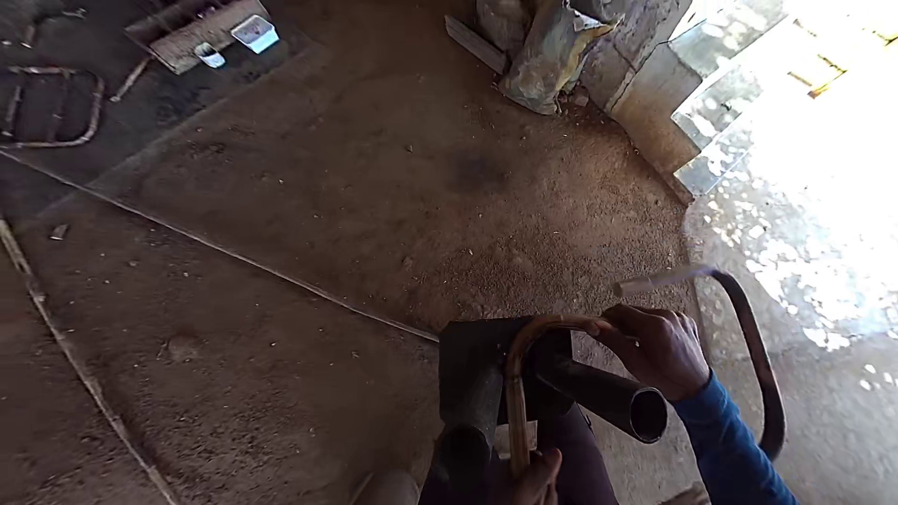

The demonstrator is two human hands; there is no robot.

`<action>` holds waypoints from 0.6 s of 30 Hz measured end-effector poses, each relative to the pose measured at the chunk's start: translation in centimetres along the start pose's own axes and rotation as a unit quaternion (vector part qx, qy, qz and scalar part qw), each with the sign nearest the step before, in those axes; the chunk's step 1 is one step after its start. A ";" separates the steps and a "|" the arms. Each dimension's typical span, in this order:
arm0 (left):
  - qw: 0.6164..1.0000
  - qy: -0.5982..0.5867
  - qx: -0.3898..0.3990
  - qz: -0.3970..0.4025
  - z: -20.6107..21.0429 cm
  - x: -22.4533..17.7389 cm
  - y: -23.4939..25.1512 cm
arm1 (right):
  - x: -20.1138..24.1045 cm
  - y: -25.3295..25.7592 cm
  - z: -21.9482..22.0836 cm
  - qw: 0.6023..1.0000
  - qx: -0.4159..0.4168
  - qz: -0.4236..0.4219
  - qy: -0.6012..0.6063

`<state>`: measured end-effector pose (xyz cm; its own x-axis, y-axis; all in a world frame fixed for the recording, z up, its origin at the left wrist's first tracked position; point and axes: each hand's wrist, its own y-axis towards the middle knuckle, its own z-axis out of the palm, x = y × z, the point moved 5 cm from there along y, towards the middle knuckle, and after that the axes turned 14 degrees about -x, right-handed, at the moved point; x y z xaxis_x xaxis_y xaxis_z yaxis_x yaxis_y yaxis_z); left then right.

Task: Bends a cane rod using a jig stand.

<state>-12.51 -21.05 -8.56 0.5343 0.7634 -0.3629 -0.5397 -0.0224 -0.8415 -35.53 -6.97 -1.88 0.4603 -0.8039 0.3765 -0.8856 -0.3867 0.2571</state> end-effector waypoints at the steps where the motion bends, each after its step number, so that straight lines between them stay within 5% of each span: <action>1: 0.999 0.034 -0.028 -0.002 -0.8 -1.5 0.1 | -0.1 -1.0 -0.2 0.999 -0.017 0.036 -0.022; 5: 0.992 0.115 -0.050 -0.007 -3.0 -4.3 0.4 | 1.1 -4.9 -0.4 0.984 -0.045 0.150 -0.084; 9: 0.991 0.121 -0.060 0.001 -3.9 -3.8 0.0 | 3.1 -8.2 -0.3 0.973 -0.108 0.169 -0.112; 13: 0.992 0.110 -0.048 0.031 -3.5 -4.1 0.2 | 1.8 -6.4 -0.2 0.984 -0.070 0.149 -0.075; 15: 0.994 0.103 0.016 0.045 -2.5 -4.6 -0.2 | 1.1 -5.0 -2.4 0.987 -0.075 0.143 0.017; 18: 0.986 0.094 0.102 0.097 -0.1 -6.8 -1.8 | 0.3 -4.1 -11.0 0.971 -0.187 0.103 0.106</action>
<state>-15.09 -26.24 -4.63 0.5084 0.6248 -0.5926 -0.7531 -0.0111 -0.6578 -31.09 -0.69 6.99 0.3132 -0.7210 0.6182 -0.8944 -0.0050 0.4473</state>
